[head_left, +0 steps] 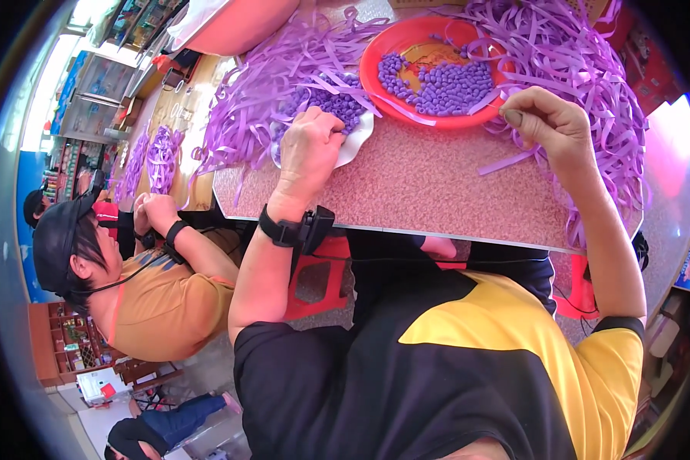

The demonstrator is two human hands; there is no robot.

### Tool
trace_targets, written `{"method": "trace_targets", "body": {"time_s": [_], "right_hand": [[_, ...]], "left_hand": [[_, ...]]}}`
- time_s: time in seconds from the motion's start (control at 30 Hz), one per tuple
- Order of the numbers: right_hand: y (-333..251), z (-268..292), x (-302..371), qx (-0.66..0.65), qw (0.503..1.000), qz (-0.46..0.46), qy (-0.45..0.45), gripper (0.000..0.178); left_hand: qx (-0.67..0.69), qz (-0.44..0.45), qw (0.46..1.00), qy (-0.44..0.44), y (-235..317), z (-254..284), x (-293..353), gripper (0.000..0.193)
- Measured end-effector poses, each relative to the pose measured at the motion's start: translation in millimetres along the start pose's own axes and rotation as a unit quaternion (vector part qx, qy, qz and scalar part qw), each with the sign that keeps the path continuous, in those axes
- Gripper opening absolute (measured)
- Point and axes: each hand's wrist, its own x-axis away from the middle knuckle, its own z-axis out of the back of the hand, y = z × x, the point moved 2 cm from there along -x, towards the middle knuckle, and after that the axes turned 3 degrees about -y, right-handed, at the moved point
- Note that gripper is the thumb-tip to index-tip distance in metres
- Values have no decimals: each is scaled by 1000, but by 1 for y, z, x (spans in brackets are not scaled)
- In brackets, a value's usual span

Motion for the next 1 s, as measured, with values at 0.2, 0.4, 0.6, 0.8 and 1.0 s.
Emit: {"method": "trace_targets", "body": {"time_s": [0.2,0.4,0.6,0.8,1.0], "right_hand": [[-46,-18,15,22,998,9,-66,5],[-57,-45,23,74,993,70,-53,17],[-29,-60,24,95,987,131,11,28],[-21,-50,27,90,989,114,36,32],[-18,-43,29,123,986,103,43,30]], "left_hand": [[56,38,996,-53,-4,1,-2,10],[216,73,973,27,28,13,-5,8],[725,197,657,-64,91,-10,4,14],[810,196,547,-85,110,-31,-2,14],[793,197,570,-89,115,-32,-3,14]]}}
